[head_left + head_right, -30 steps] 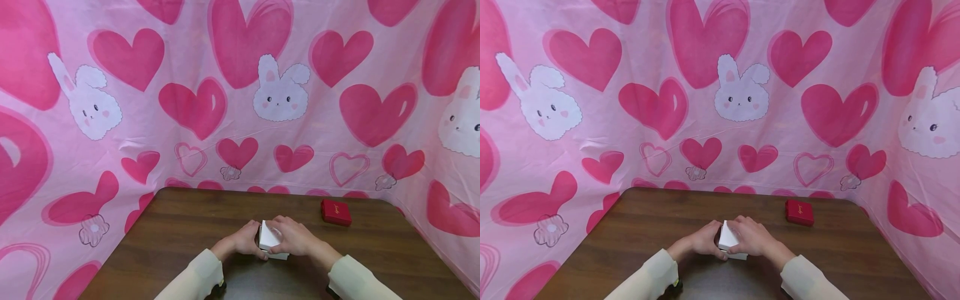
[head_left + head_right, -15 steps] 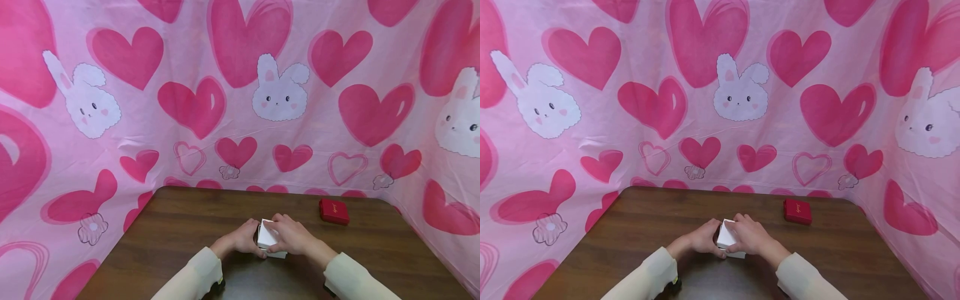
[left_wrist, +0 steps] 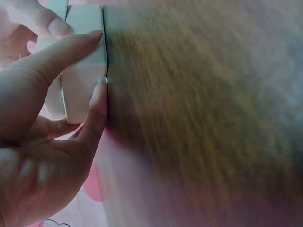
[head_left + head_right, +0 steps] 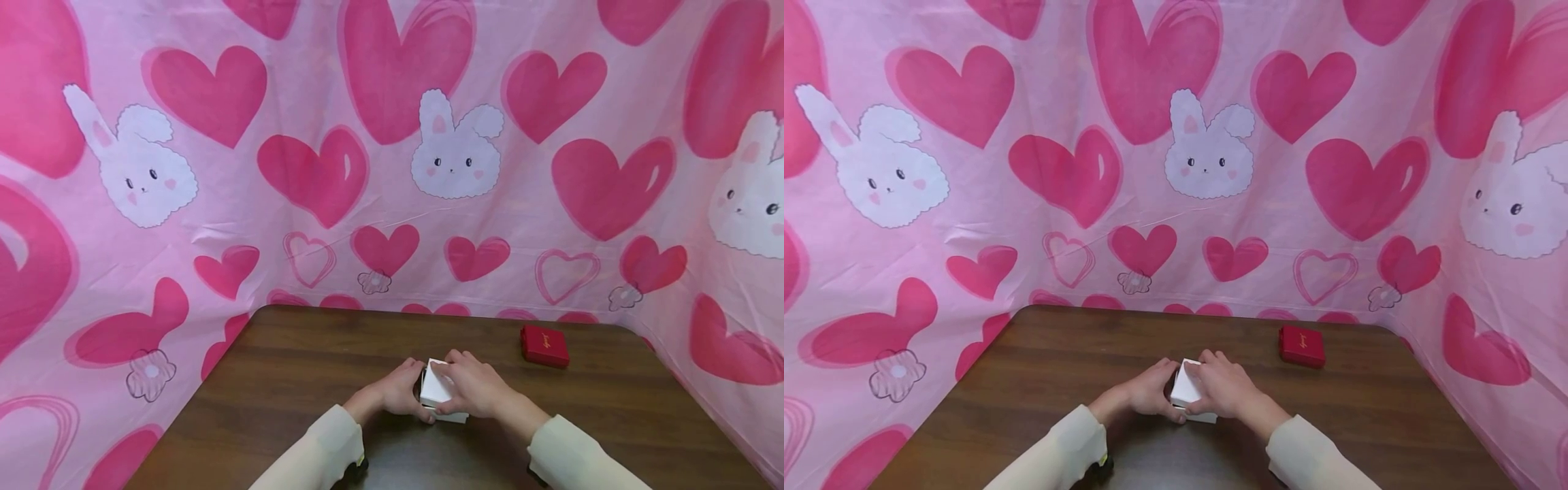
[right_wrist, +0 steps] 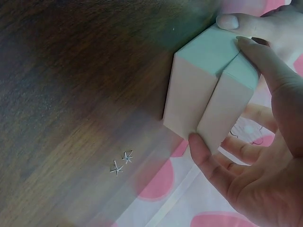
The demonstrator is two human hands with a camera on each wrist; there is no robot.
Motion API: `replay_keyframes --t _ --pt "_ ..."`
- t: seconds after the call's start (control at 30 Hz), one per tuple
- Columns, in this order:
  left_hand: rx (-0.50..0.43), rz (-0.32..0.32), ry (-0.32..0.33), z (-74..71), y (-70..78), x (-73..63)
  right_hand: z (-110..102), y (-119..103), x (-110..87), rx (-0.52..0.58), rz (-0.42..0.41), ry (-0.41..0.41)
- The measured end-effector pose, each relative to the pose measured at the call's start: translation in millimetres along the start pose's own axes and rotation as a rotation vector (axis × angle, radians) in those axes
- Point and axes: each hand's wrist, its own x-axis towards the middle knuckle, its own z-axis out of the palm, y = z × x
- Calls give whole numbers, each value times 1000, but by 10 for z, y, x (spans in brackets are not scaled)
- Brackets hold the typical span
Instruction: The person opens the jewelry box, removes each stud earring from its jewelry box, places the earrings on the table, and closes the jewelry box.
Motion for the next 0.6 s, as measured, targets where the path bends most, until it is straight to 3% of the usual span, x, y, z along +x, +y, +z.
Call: replay_keyframes --t 0.6 --pt "-20 -42 -26 -14 3 -5 -7 105 -130 -32 17 30"
